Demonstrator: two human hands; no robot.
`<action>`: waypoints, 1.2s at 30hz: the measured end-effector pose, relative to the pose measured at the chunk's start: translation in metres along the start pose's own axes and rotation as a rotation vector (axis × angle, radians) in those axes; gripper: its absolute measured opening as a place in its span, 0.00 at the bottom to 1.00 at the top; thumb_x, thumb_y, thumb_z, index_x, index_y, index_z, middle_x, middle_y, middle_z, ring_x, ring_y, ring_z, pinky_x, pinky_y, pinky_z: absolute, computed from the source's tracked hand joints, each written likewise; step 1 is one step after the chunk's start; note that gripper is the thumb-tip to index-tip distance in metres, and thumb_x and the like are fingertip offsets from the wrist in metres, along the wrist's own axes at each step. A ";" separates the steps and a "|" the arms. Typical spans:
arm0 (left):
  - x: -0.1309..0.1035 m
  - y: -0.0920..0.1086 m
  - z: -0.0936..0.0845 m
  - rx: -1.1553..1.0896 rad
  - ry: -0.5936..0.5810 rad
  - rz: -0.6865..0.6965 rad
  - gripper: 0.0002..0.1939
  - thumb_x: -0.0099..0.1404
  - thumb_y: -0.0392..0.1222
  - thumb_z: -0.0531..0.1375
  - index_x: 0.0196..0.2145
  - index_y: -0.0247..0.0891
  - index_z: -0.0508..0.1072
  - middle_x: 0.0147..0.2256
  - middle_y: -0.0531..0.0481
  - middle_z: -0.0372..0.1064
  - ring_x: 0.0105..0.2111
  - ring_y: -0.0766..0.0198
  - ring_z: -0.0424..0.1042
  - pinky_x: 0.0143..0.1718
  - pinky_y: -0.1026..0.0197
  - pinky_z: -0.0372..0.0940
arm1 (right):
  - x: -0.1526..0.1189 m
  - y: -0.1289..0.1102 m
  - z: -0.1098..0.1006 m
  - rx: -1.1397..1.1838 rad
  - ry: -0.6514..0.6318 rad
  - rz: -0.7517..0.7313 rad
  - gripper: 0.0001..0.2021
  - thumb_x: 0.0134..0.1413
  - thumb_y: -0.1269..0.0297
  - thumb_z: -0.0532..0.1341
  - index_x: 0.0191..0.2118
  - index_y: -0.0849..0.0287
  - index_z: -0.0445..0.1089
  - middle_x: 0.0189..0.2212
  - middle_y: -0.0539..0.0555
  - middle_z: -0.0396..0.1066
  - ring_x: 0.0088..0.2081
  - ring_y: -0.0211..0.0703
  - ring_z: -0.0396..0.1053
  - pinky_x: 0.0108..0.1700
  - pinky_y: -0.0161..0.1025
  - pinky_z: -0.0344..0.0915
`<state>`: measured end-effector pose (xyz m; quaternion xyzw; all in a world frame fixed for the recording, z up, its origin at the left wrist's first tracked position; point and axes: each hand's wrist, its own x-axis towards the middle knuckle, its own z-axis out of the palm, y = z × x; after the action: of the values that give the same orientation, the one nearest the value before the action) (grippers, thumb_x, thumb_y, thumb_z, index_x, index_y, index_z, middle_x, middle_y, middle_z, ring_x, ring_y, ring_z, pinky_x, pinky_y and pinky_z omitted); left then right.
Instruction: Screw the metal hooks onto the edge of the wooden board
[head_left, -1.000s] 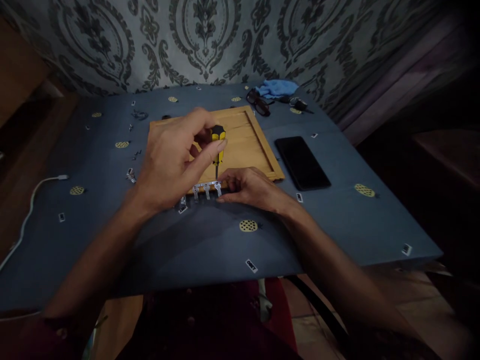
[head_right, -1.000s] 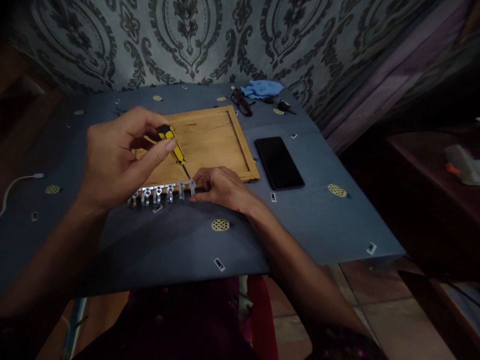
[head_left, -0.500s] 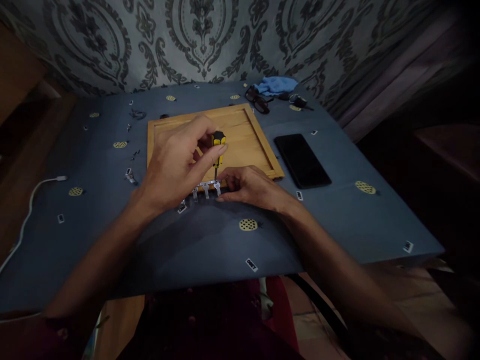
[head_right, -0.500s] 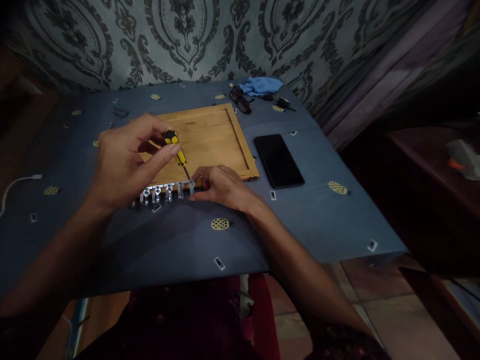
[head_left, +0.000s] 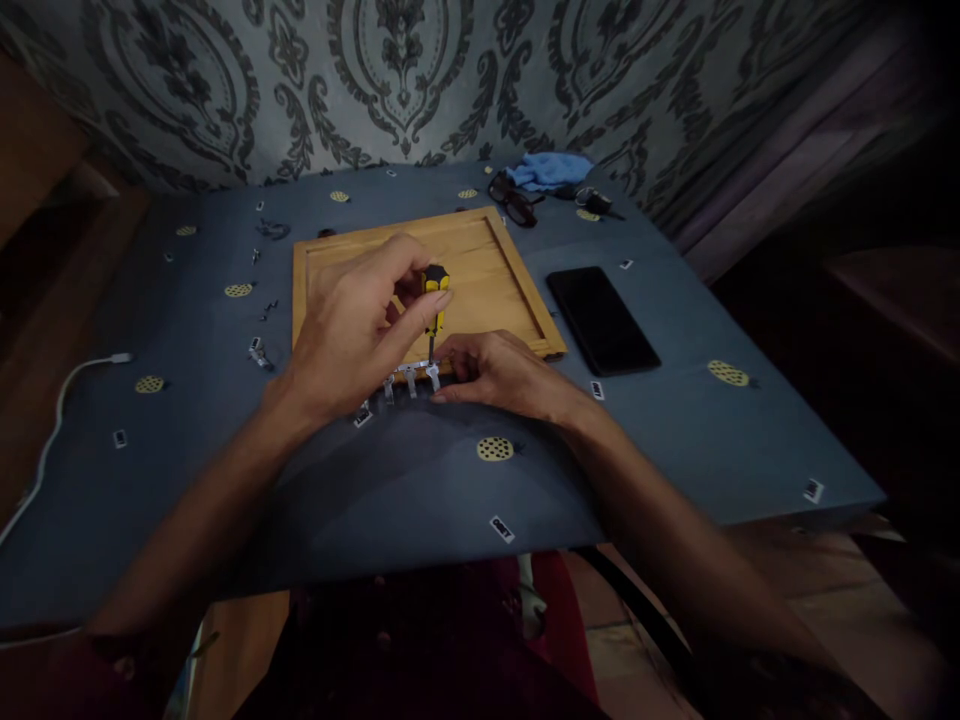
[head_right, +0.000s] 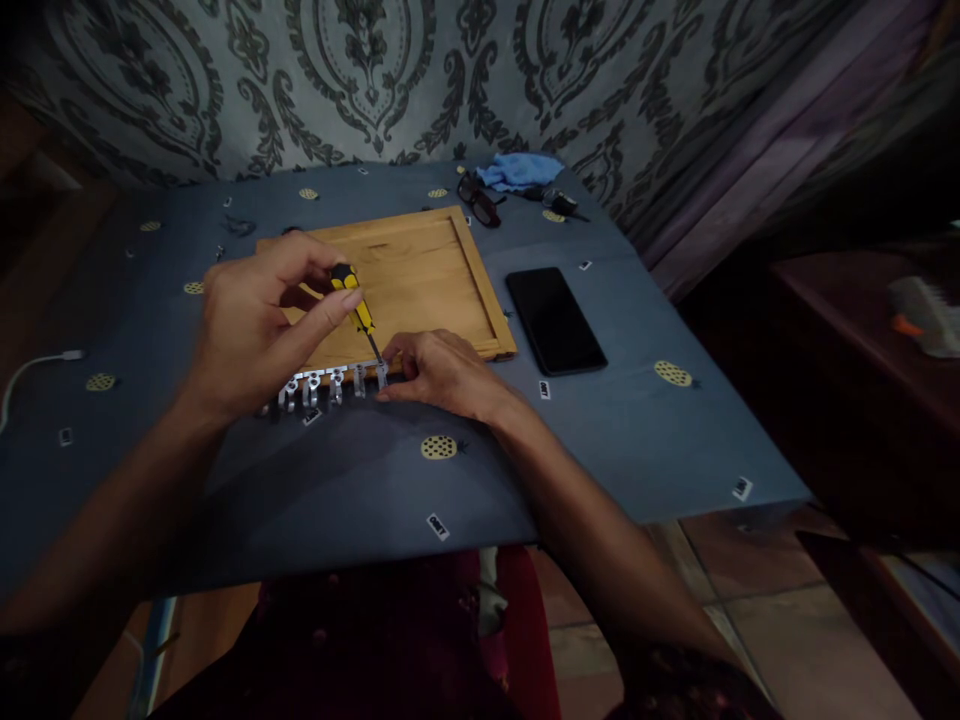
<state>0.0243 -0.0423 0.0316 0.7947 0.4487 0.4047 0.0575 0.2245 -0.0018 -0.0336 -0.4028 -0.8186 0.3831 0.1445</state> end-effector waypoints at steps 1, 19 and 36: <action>0.000 0.000 0.000 -0.002 0.001 0.000 0.06 0.71 0.44 0.61 0.42 0.40 0.75 0.33 0.52 0.76 0.34 0.64 0.76 0.33 0.62 0.72 | 0.000 0.000 0.000 -0.001 0.000 0.000 0.17 0.47 0.59 0.75 0.43 0.57 0.76 0.24 0.44 0.69 0.27 0.36 0.65 0.31 0.38 0.54; 0.002 0.003 -0.008 0.010 -0.078 -0.032 0.08 0.66 0.46 0.65 0.39 0.39 0.76 0.31 0.54 0.75 0.31 0.66 0.76 0.34 0.64 0.74 | 0.001 -0.003 -0.001 -0.015 -0.038 0.020 0.19 0.48 0.58 0.74 0.45 0.58 0.75 0.24 0.44 0.69 0.27 0.36 0.64 0.33 0.37 0.52; 0.004 0.004 -0.012 0.090 -0.188 -0.007 0.13 0.70 0.43 0.59 0.50 0.41 0.74 0.40 0.50 0.78 0.39 0.59 0.80 0.42 0.57 0.76 | 0.000 -0.006 -0.002 -0.037 -0.041 0.033 0.20 0.49 0.59 0.74 0.47 0.60 0.76 0.24 0.45 0.69 0.27 0.37 0.65 0.33 0.37 0.53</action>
<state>0.0192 -0.0448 0.0437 0.8294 0.4619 0.3075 0.0651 0.2223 -0.0034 -0.0276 -0.4110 -0.8215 0.3786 0.1138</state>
